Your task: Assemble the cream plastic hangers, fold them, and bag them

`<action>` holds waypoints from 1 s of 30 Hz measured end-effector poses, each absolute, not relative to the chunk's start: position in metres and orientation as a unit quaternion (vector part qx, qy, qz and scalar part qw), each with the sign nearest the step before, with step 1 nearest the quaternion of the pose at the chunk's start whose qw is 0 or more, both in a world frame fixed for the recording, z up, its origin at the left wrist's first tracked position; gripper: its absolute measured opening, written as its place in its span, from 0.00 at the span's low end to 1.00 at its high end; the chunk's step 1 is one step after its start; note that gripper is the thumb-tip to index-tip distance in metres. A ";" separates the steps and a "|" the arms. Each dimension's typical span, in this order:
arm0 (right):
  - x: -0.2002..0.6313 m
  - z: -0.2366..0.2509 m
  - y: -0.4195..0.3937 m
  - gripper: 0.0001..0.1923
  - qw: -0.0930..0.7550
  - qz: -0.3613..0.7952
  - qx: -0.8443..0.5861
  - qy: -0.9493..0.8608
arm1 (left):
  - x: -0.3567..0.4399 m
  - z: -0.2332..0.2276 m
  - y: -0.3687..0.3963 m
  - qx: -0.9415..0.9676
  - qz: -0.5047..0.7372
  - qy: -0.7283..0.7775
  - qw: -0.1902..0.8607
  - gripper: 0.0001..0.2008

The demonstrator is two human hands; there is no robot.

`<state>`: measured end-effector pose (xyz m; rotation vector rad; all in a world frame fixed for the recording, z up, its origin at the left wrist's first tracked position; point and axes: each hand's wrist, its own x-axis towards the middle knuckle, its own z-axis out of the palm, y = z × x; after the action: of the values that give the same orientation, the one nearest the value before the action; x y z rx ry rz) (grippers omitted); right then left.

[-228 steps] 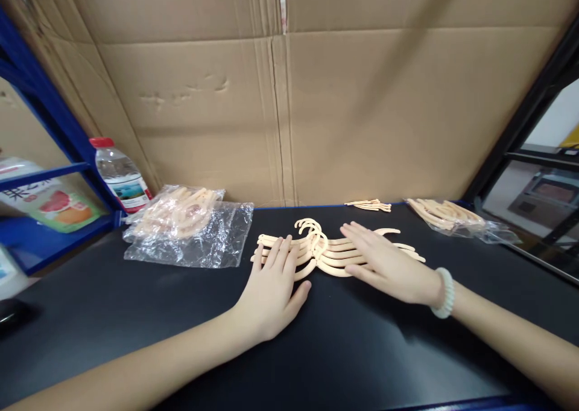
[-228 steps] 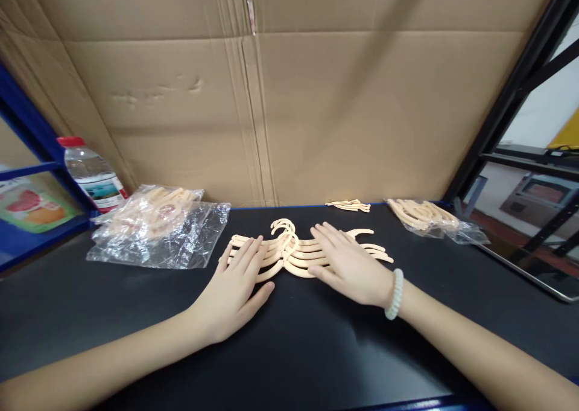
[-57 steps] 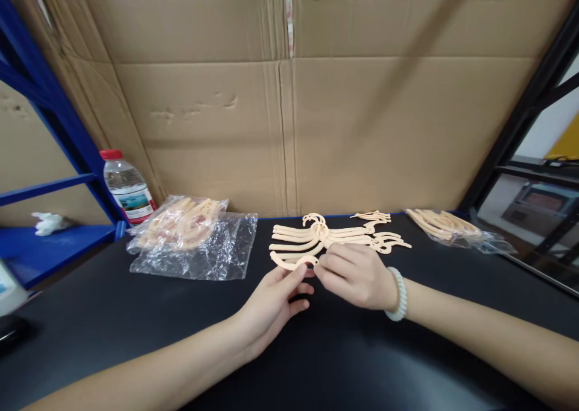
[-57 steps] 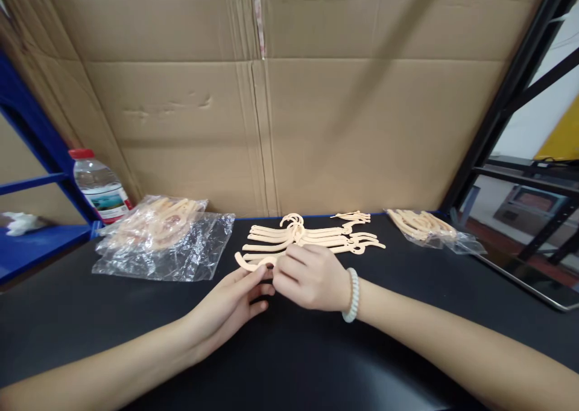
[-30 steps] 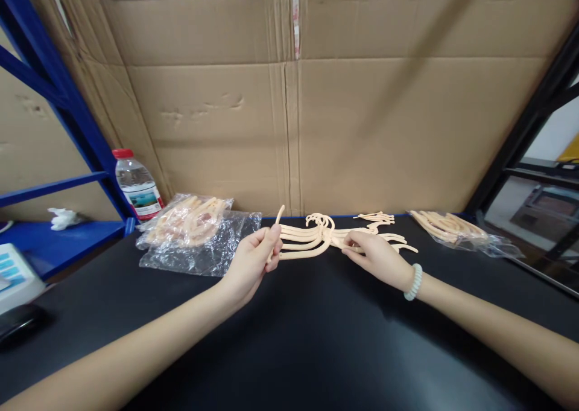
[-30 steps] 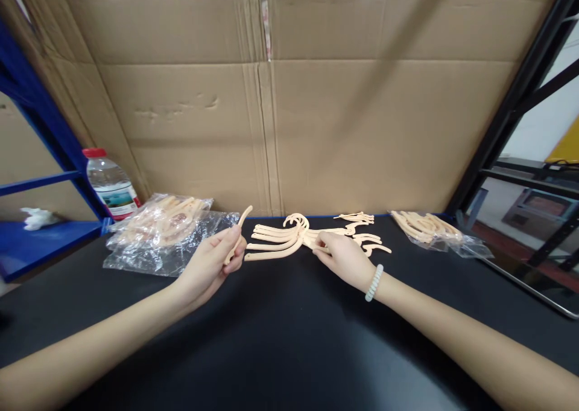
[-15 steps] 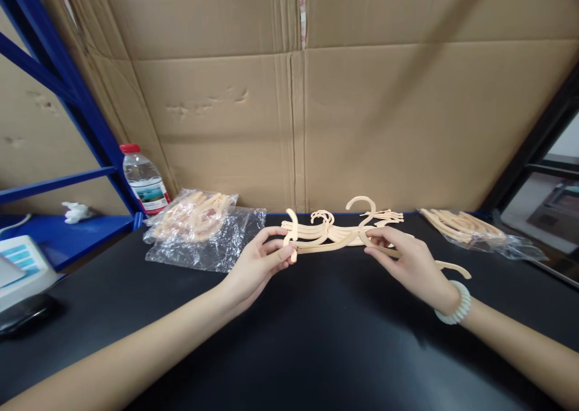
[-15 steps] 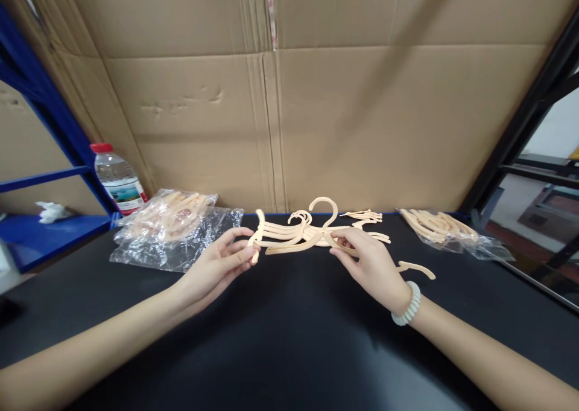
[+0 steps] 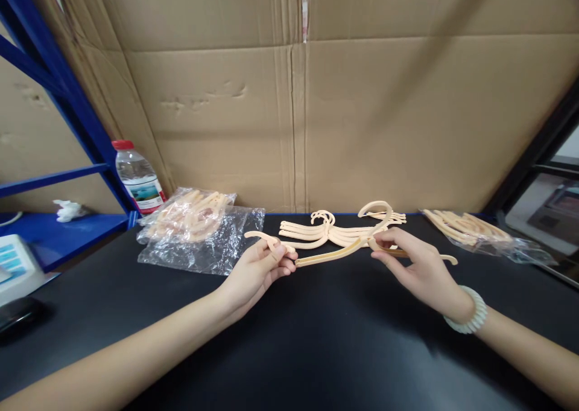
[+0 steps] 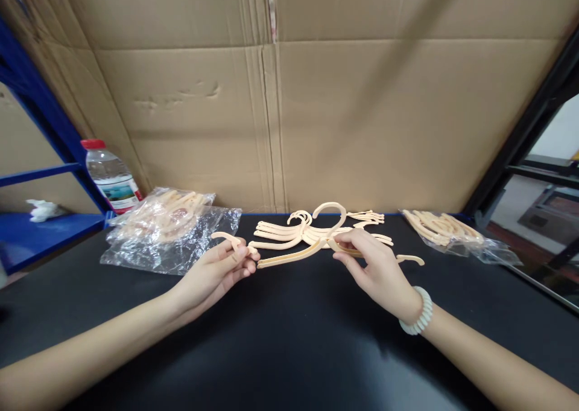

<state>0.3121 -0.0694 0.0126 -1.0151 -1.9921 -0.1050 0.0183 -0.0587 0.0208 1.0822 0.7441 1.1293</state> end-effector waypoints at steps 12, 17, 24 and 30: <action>0.313 0.016 -0.070 0.05 0.439 -0.069 -0.406 -0.798 | 0.019 0.017 -0.059 0.505 0.482 0.318 0.641 0.09; 0.313 0.015 -0.072 0.05 0.450 -0.072 -0.401 -0.795 | 0.017 0.015 -0.058 0.474 0.451 0.292 0.698 0.12; 0.311 0.017 -0.074 0.06 0.468 -0.076 -0.359 -0.804 | 0.016 0.019 -0.063 0.447 0.384 0.299 0.750 0.12; 0.308 0.019 -0.076 0.07 0.479 -0.113 -0.339 -0.802 | 0.019 0.018 -0.063 0.428 0.398 0.309 0.750 0.11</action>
<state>0.3083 -0.0758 0.0185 -0.8267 -1.9566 -0.2760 0.0190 -0.0632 0.0183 0.9346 0.6759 0.8700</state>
